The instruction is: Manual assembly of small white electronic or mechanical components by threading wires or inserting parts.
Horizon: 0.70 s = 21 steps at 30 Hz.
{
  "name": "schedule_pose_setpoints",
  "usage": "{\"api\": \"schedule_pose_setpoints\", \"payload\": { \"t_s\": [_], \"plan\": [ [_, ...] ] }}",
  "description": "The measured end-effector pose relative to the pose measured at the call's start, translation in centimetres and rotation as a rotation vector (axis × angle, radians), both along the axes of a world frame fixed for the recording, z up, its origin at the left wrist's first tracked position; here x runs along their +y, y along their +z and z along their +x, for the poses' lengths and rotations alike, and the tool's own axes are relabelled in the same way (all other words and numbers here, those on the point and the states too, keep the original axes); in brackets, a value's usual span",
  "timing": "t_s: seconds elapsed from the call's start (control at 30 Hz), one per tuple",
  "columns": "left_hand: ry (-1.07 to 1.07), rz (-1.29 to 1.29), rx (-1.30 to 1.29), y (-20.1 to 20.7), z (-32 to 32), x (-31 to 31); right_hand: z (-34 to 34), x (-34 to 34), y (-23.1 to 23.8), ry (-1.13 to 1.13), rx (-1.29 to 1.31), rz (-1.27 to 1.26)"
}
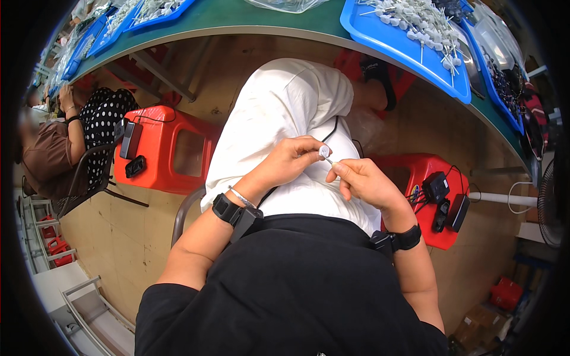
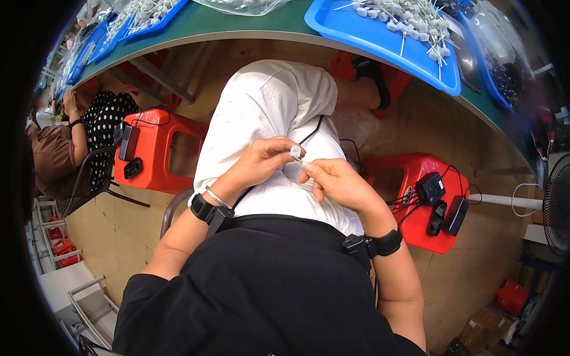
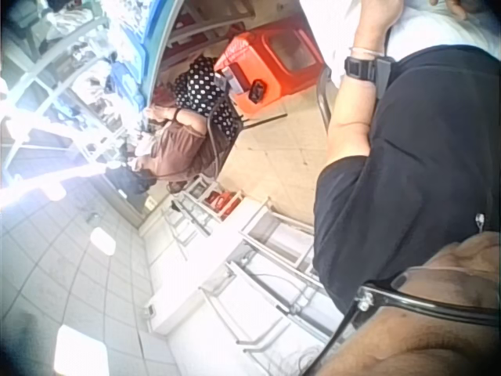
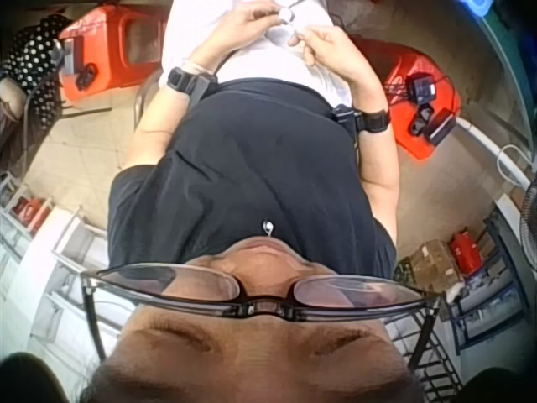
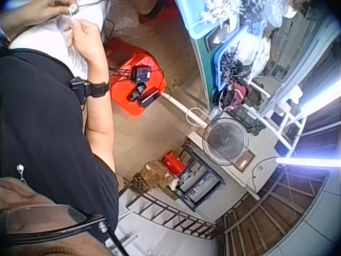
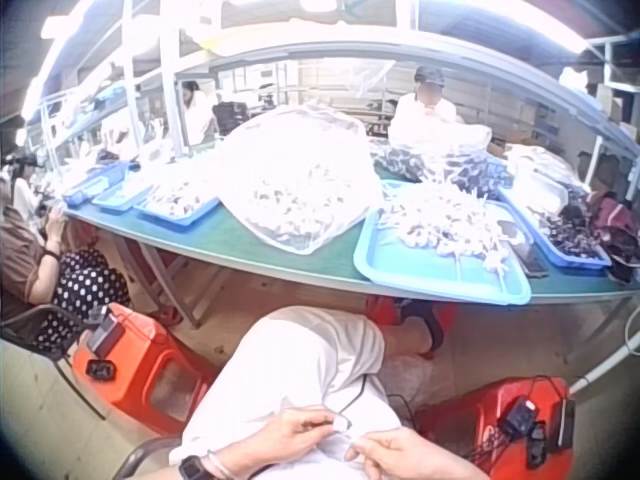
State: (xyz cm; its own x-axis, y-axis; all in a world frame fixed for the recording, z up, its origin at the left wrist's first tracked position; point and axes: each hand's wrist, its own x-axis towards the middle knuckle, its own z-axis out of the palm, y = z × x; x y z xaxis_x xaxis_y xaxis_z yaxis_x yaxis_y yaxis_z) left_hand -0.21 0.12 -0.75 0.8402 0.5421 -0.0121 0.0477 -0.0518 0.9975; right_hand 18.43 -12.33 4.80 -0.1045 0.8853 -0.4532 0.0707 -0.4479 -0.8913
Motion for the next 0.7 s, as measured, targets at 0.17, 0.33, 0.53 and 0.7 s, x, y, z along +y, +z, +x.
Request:
{"api": "schedule_pose_setpoints", "payload": {
  "t_s": [0.17,0.33,0.53,0.7],
  "plan": [
    [0.001,0.021,-0.022,-0.04,-0.03,-0.02,0.05,-0.02,-0.1,0.004,0.042,-0.02],
    [-0.03,-0.035,0.026,0.09,-0.12,0.07,0.03,-0.02,0.03,0.007,0.035,-0.023],
    [-0.031,-0.04,0.026,-0.01,-0.14,0.05,-0.04,-0.03,0.07,0.008,0.025,-0.017],
    [-0.003,-0.012,-0.019,-0.06,-0.03,-0.09,-0.06,-0.09,-0.2,-0.003,0.021,-0.008]
  ]
}}
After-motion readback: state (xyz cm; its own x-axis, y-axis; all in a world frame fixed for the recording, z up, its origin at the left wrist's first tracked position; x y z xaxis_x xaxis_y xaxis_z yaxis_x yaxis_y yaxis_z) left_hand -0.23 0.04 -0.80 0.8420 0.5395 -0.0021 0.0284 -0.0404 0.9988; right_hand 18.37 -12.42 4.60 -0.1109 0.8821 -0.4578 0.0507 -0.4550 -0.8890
